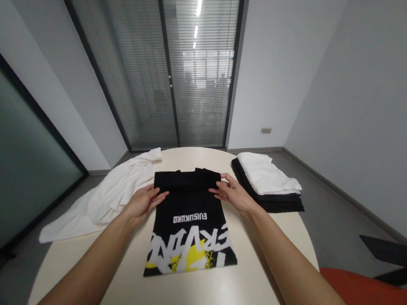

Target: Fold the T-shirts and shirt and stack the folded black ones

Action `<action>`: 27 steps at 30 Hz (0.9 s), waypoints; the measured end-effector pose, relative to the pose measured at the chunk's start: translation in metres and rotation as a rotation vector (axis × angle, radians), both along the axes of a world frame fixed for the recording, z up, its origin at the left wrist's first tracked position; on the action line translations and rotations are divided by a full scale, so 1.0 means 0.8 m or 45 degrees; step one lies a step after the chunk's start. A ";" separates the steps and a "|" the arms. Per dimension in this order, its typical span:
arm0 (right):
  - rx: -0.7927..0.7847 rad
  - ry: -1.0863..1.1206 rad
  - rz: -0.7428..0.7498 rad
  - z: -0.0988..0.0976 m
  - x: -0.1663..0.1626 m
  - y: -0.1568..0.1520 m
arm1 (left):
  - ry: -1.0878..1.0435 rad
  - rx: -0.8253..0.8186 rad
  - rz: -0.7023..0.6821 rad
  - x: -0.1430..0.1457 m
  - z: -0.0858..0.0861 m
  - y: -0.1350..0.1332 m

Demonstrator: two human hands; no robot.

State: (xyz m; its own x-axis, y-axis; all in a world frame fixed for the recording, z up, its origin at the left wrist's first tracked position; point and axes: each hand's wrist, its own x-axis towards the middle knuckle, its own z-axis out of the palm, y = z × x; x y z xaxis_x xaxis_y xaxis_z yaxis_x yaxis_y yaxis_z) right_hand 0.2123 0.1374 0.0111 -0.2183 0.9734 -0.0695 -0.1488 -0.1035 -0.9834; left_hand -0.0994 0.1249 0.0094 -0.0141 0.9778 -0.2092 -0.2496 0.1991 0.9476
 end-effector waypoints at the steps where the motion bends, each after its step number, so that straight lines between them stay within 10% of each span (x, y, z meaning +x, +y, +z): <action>1: 0.044 0.001 0.004 -0.001 0.002 0.001 | -0.014 0.039 -0.017 0.000 0.001 0.000; 13: 0.016 -0.102 0.428 0.008 0.038 -0.017 | -0.165 -0.115 -0.560 -0.039 0.018 -0.014; 27: 0.200 -0.181 0.417 -0.003 0.026 -0.008 | 0.217 0.314 -0.585 -0.040 -0.027 -0.022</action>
